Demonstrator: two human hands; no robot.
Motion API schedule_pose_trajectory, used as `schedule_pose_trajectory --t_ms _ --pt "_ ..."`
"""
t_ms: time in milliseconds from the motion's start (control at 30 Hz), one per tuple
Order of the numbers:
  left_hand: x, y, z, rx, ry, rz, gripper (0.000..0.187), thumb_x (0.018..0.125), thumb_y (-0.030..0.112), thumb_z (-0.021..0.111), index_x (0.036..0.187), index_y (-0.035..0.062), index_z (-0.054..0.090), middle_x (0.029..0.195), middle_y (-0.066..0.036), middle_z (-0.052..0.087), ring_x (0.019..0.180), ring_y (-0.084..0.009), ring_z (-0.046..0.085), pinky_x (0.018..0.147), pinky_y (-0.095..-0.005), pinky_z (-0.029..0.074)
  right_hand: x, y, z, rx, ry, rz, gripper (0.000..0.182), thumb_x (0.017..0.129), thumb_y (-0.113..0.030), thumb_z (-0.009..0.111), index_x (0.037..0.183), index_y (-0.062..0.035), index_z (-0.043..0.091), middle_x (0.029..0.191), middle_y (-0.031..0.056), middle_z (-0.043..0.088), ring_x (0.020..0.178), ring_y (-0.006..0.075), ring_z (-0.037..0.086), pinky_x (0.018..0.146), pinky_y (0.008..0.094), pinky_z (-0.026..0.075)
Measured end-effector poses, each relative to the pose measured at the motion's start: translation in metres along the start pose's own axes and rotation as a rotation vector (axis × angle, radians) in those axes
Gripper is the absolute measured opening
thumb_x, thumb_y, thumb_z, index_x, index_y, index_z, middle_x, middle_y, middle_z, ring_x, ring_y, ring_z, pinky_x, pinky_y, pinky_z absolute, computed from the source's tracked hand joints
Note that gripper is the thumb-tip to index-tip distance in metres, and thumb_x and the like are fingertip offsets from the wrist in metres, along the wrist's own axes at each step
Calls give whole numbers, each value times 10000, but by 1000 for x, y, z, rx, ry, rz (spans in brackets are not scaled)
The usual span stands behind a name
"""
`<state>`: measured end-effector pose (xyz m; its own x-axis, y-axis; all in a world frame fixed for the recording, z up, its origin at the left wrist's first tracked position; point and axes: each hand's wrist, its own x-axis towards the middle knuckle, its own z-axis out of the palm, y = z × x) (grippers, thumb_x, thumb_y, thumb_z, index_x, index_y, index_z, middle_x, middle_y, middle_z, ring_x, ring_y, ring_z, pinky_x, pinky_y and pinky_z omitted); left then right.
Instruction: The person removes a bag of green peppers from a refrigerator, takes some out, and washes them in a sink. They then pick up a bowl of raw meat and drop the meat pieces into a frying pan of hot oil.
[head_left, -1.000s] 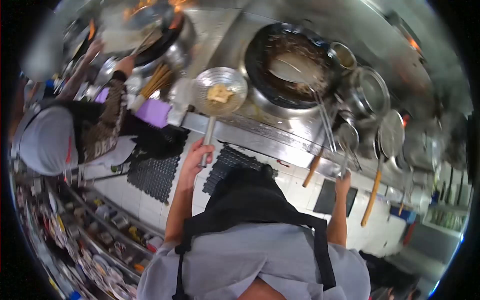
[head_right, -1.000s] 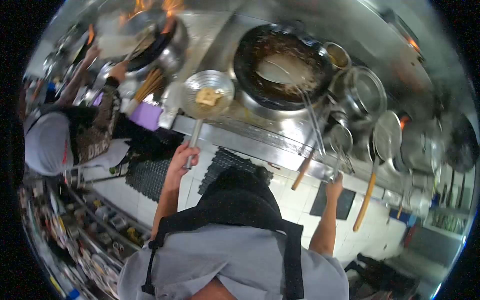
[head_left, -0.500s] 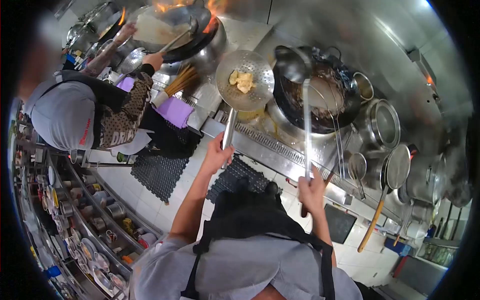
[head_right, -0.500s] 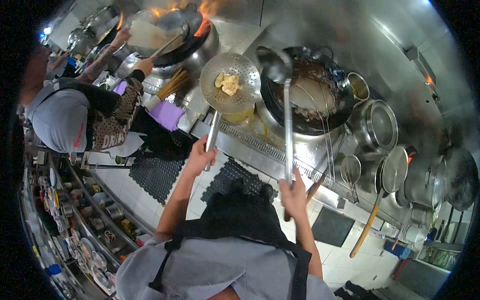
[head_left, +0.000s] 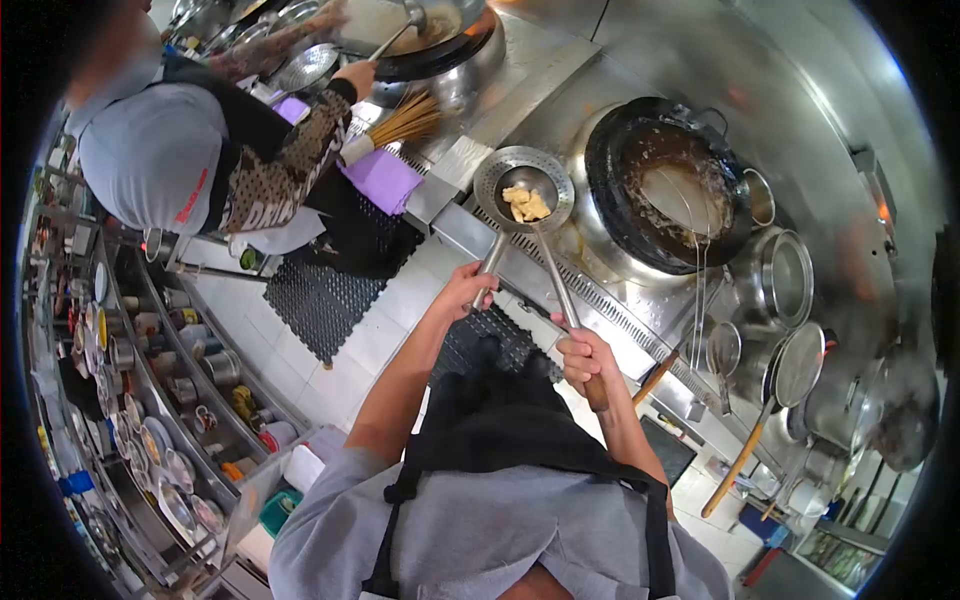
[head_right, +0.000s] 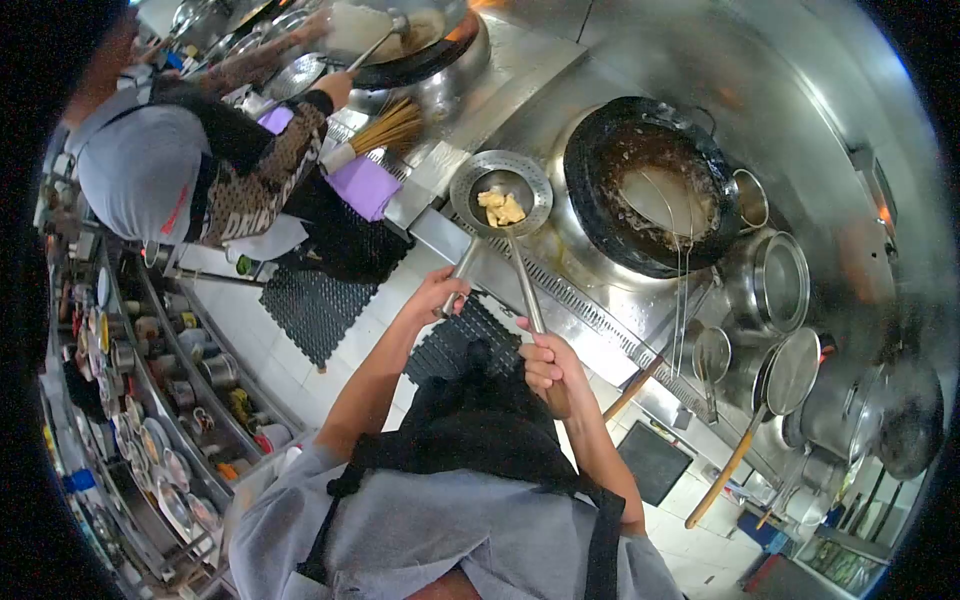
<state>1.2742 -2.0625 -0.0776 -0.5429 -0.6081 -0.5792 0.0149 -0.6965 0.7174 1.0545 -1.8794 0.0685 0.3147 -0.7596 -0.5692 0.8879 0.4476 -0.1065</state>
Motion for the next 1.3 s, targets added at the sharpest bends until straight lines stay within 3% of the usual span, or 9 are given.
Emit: schedule_pose_trajectory --t_ms 200,333,467,533,667,700,967,1233,1300 --pt "-4 -69 -23 -190 228 93 402 997 422 519 1186 70 571 970 -70 657 736 -185 675 590 -317 515 -80 6 -7 -515 154 12 436 944 -112 487 1376 -70 441 595 -46 365 333 52 278 319 239 277" --pt "-78 -199 -103 -330 214 380 213 869 86 635 1071 18 624 827 -101 674 725 -218 707 554 -305 533 -108 8 -26 -861 155 2 556 851 -161 608 1363 -10 455 607 -21 437 396 38 343 351 188 232" --pt "-238 -321 -155 927 693 -123 213 752 229 642 839 54 726 903 -240 699 803 -391 675 695 -478 541 -43 16 -60 -1358 3 141 565 762 -122 633 1288 29 491 705 -23 496 537 79 464 512 210 363" --pt "-297 -420 -175 759 1033 -364 282 720 196 665 912 -6 710 829 -210 709 841 -411 687 750 -495 545 -4 31 -68 -1504 -84 189 545 759 -116 624 1273 23 507 722 -16 517 612 109 512 604 229 420" --pt "-409 -481 -157 -134 1169 -538 187 749 76 613 781 -106 647 722 -228 678 620 -317 717 543 -466 572 14 128 46 -1454 -234 533 383 849 -108 620 1215 -19 551 702 -35 492 583 58 476 553 206 405" --pt "-424 -495 -155 -270 1135 -554 198 825 184 645 898 1 669 782 -146 695 669 -291 723 578 -480 556 26 153 58 -1415 -284 614 370 867 -113 621 1218 -26 547 691 -37 475 563 46 455 527 207 390" --pt "-523 -536 -226 -772 1211 -33 228 816 209 682 954 29 656 776 -90 669 618 -202 692 493 -334 491 143 461 167 -1105 -627 1166 516 900 -142 634 1352 -32 409 574 -44 342 330 39 291 303 228 276" --pt "-678 -458 -385 -953 1433 603 168 910 139 579 992 4 634 879 -98 681 743 -209 682 621 -307 532 173 838 279 -1663 -1140 664 425 810 -30 531 1232 22 517 542 7 463 337 102 411 323 286 318" --pt "-723 -410 -402 -1089 1484 732 120 935 135 576 996 41 618 905 -88 664 819 -219 673 712 -339 534 188 903 281 -1867 -1304 415 399 812 -54 547 1202 32 543 582 99 542 411 220 522 416 359 432"
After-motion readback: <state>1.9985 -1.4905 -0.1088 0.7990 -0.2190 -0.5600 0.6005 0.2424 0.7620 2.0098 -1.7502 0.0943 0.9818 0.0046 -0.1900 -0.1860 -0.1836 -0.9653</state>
